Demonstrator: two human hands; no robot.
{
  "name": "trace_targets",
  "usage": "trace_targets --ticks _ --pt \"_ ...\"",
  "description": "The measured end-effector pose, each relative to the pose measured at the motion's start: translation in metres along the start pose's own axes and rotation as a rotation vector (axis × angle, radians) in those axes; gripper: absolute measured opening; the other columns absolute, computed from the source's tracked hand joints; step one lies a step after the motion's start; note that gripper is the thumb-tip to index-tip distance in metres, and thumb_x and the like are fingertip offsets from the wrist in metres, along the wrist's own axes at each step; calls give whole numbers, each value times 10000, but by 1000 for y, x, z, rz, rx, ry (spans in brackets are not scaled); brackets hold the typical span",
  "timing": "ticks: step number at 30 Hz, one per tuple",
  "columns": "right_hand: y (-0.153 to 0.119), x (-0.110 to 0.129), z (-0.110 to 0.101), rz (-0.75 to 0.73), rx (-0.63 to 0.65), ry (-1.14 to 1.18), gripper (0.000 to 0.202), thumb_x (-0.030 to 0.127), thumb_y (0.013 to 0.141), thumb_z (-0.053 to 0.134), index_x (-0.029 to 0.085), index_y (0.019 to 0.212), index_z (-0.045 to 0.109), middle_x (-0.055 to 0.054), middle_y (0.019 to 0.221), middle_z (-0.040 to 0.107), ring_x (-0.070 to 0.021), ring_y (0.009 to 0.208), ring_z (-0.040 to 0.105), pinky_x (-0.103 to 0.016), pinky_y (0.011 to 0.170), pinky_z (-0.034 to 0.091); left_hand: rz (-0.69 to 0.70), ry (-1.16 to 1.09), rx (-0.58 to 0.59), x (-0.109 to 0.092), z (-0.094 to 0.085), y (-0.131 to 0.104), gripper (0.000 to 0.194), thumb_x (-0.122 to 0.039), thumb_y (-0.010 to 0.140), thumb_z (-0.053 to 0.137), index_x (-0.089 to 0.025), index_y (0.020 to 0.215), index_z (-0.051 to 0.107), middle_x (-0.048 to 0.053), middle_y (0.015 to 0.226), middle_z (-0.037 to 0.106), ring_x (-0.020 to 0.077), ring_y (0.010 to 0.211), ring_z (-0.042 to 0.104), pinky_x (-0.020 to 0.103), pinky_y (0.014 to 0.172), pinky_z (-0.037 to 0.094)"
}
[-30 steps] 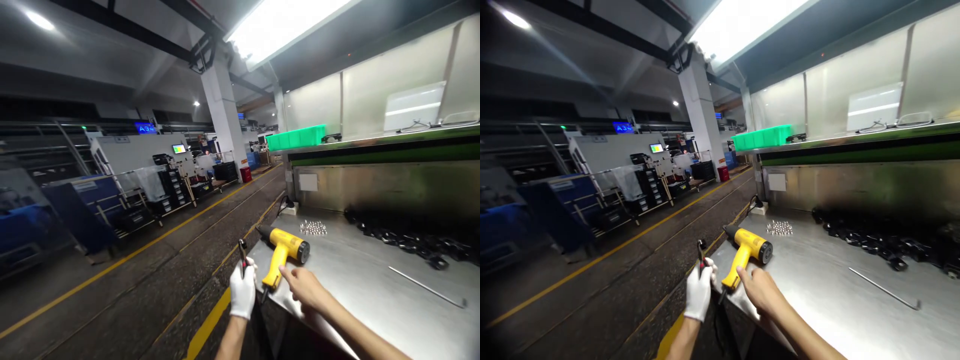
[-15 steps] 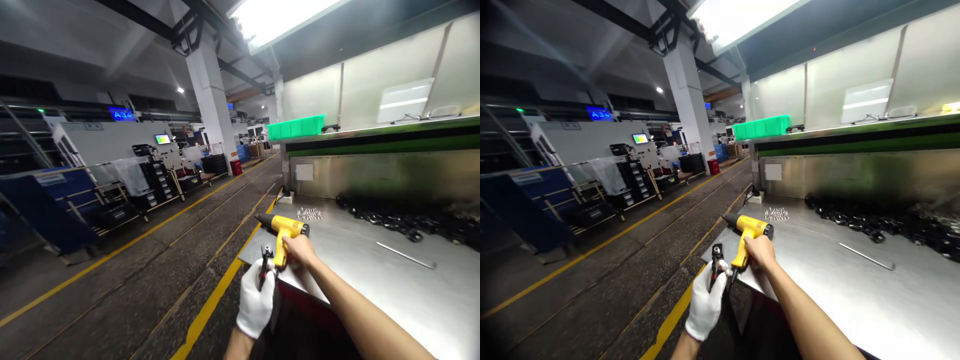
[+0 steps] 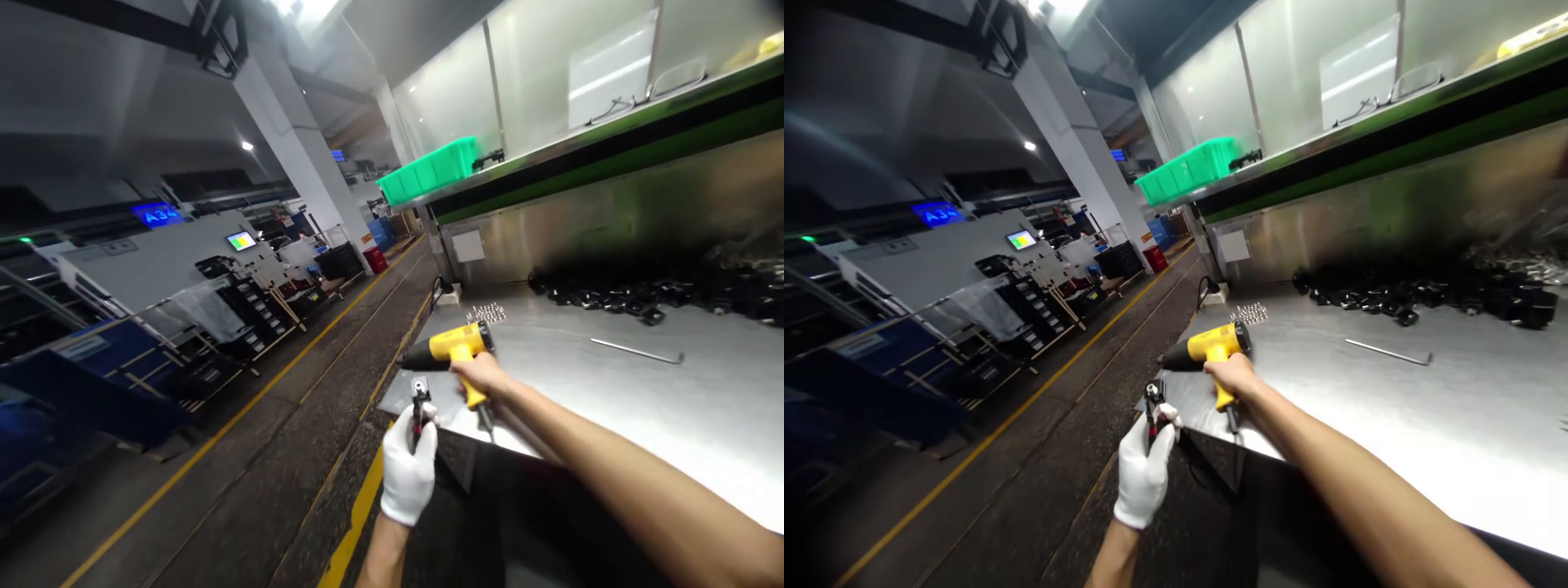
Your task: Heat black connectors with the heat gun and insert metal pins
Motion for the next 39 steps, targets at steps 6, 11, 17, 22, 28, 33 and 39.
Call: trace_targets --ticks 6,11,17,22,28,33,39 --pt "-62 -68 -133 -94 61 267 317 295 885 707 152 1132 570 -19 792 629 -133 608 593 -272 537 538 -215 -252 307 31 62 22 164 -249 861 629 -141 983 647 34 848 681 136 718 608 266 710 505" --pt "-115 -85 -233 -123 60 409 332 339 793 769 184 1028 594 -34 865 630 -125 576 548 -265 463 488 -296 -362 564 41 124 45 239 -236 806 670 -110 1009 676 63 873 704 153 689 633 297 691 516" --pt "-123 -105 -266 -109 48 464 299 325 749 795 191 950 619 -32 903 633 -124 551 548 -259 431 465 -263 -340 774 30 169 68 227 -222 830 685 -111 1027 685 50 857 701 127 688 595 288 714 482" --pt "-116 -121 -274 -74 57 515 333 337 729 804 210 996 651 -36 914 640 -122 531 543 -246 411 447 -376 -330 819 40 177 70 291 -285 836 713 -91 1051 681 67 834 690 139 690 587 302 691 472" --pt "-105 -143 -280 8 99 444 265 404 767 770 196 918 704 -53 671 603 -137 495 519 -248 440 450 -497 -264 826 51 171 76 356 -297 816 732 -74 1090 687 76 830 686 149 682 595 308 659 496" --pt "-103 -154 -281 54 128 438 235 404 787 756 215 923 724 -81 635 606 -164 484 536 -274 442 470 -524 -219 878 49 171 78 308 -275 811 738 -81 1048 708 67 816 687 162 690 634 304 652 528" --pt "-105 -154 -282 72 96 421 273 417 724 803 236 912 722 -91 699 626 -166 479 534 -296 428 483 -536 -220 877 50 171 77 307 -270 799 744 -78 1037 713 66 804 679 165 690 638 310 653 550"
Point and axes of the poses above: each hand's wrist, its own y-axis towards the middle knuckle, its own z-axis out of the palm, x = y × z, the point moved 10 cm from there along y, towards the middle knuckle
